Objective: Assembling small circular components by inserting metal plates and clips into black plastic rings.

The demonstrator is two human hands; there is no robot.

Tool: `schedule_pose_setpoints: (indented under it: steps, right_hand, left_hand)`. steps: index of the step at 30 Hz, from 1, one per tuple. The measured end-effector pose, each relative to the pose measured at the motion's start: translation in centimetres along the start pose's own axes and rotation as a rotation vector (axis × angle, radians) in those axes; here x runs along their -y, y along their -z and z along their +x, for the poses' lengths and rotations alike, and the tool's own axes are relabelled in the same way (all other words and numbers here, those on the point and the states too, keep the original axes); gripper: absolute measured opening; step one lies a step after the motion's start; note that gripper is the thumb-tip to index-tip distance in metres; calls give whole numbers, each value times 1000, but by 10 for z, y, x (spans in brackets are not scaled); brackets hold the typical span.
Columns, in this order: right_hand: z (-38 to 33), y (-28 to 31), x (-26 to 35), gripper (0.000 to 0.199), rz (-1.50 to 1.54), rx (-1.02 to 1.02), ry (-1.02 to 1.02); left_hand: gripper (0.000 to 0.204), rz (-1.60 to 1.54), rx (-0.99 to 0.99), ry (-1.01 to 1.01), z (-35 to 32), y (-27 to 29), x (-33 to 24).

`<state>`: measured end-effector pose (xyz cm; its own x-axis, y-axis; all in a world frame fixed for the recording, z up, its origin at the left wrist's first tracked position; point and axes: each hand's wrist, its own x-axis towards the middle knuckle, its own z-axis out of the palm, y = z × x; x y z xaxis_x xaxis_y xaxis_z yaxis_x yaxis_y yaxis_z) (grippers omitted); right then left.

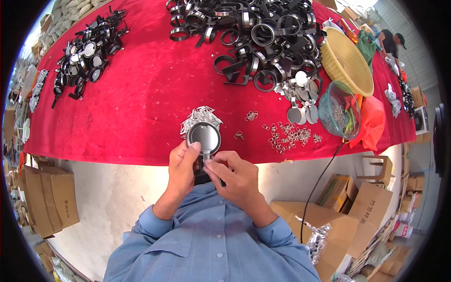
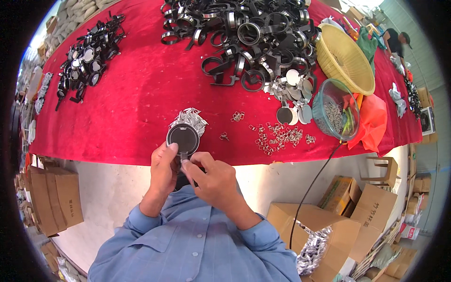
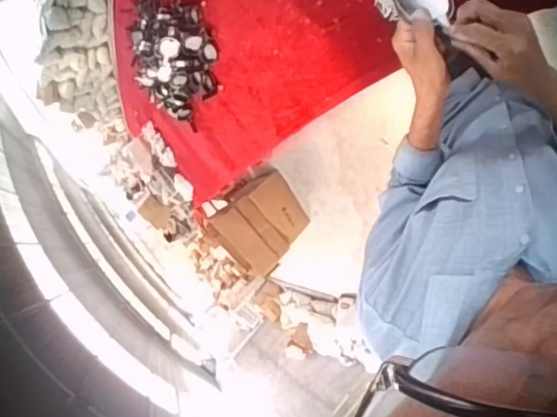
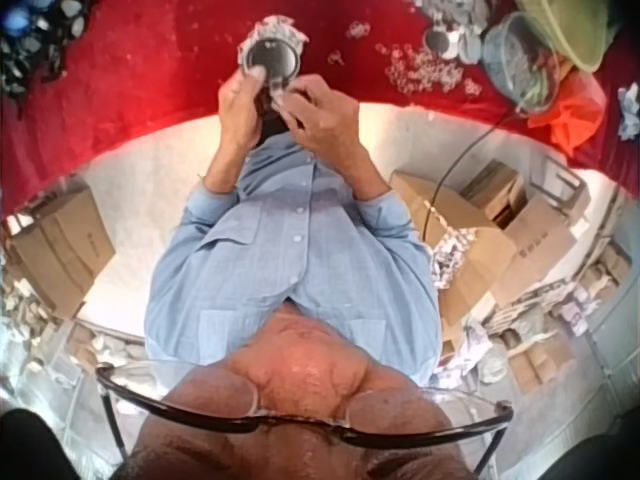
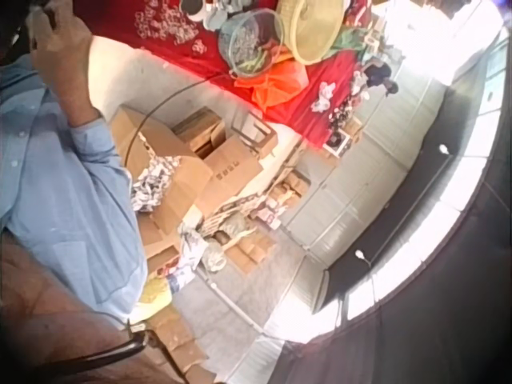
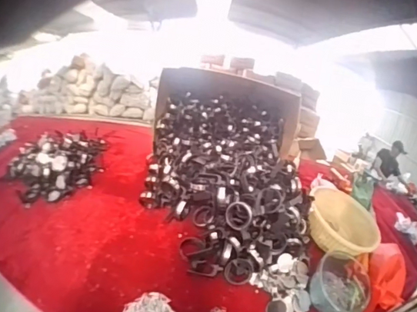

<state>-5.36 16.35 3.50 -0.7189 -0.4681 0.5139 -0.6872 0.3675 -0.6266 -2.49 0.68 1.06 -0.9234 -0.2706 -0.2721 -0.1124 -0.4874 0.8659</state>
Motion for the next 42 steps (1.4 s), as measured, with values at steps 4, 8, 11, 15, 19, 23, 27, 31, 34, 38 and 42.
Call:
schedule_pose_setpoints:
  steps: [4,8,11,15,19,23,27,31,34,38,42]
  right_hand:
    - [0,-2,-4,14,376,-121,-164]
    - [-10,-2,-11,26,724,-172,-643]
    - [-7,-5,-12,25,993,-47,-732]
    - [-11,-10,-19,22,852,-24,-798]
    - [-24,-17,-35,25,793,59,-818]
    - [-16,-2,-68,19,245,63,-569]
    - [8,37,-122,13,-325,-199,-285]
    - [10,43,-133,16,-509,15,-324]
    - [4,42,-138,11,-590,110,-275]
    - [4,41,-131,9,-383,-10,-252]
    - [8,34,-78,8,261,-60,-553]
  left_hand:
    - [28,-22,77,-91,-6,2,1]
    - [34,5,176,-50,-15,3,1]
    - [38,127,335,58,-18,14,5]
    - [56,102,297,62,-30,0,-6]
    - [45,203,473,4,-33,16,2]
    - [32,51,503,69,-29,23,5]
    - [25,-14,383,54,-25,27,6]
    - [24,2,275,79,-24,26,9]
    - [23,-19,233,113,-28,26,9]
    - [21,-44,238,128,-29,29,17]
    - [20,-52,196,145,-28,29,17]
